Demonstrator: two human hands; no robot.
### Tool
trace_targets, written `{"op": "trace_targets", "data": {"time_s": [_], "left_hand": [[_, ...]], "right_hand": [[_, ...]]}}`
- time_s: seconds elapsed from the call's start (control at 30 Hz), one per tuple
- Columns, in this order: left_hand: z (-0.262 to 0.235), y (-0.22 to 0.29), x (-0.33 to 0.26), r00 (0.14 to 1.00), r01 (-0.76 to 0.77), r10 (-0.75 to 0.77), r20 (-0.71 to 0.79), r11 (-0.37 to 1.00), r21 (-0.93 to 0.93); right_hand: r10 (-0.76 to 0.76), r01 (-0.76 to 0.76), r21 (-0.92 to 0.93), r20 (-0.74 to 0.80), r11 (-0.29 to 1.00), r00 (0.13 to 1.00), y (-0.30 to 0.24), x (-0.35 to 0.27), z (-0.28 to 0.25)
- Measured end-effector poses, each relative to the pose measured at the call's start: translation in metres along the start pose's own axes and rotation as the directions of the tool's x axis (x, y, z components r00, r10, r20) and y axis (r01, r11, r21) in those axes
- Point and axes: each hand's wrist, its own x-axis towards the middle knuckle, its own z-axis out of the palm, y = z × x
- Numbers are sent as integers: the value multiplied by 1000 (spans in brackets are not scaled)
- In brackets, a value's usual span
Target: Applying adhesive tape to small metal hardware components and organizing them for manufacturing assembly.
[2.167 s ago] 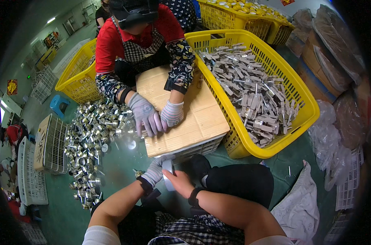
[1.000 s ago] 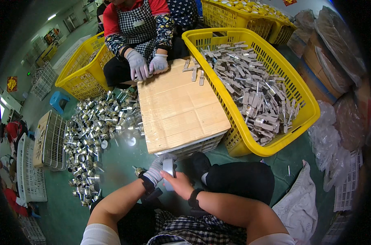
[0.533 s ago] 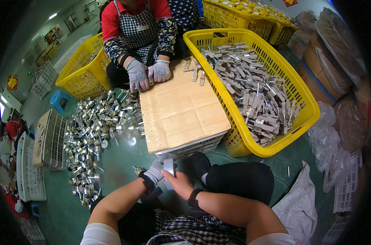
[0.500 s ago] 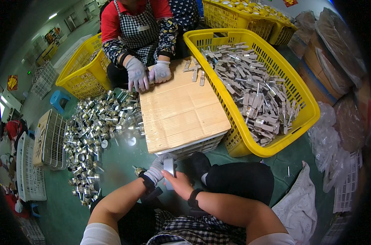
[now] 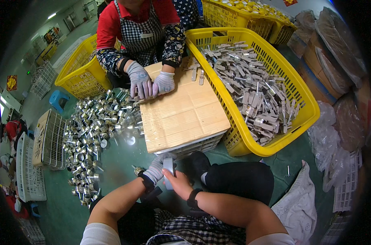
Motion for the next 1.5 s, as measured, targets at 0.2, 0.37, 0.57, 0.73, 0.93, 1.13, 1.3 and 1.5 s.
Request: {"op": "trace_targets", "data": {"time_s": [0.2,0.37,0.57,0.73,0.93,1.13,1.3,1.5], "left_hand": [[3,0,0,999,-44,45,-14,995,86],[-4,-6,2,999,-39,38,21,998,39],[4,4,-9,990,-142,123,74,924,355],[13,15,-21,992,-126,113,57,927,354],[9,-22,-30,991,-110,99,88,984,138],[2,-41,-42,991,-71,34,132,957,281],[7,-24,-34,991,-76,75,113,997,9],[0,-34,-22,985,-119,115,129,993,25]], "right_hand": [[10,-11,-40,-31,999,999,4,3,-1],[12,-13,-47,-33,999,999,8,5,-1],[5,-5,-47,-11,999,1000,14,5,-3],[117,-118,37,19,992,993,-2,-8,-3],[196,-206,80,118,975,973,-9,-50,-1],[283,-283,19,-52,959,958,-26,-54,-10],[-159,114,-430,-69,896,985,-43,13,-40],[-322,368,-895,282,251,904,-89,48,-28]]}}
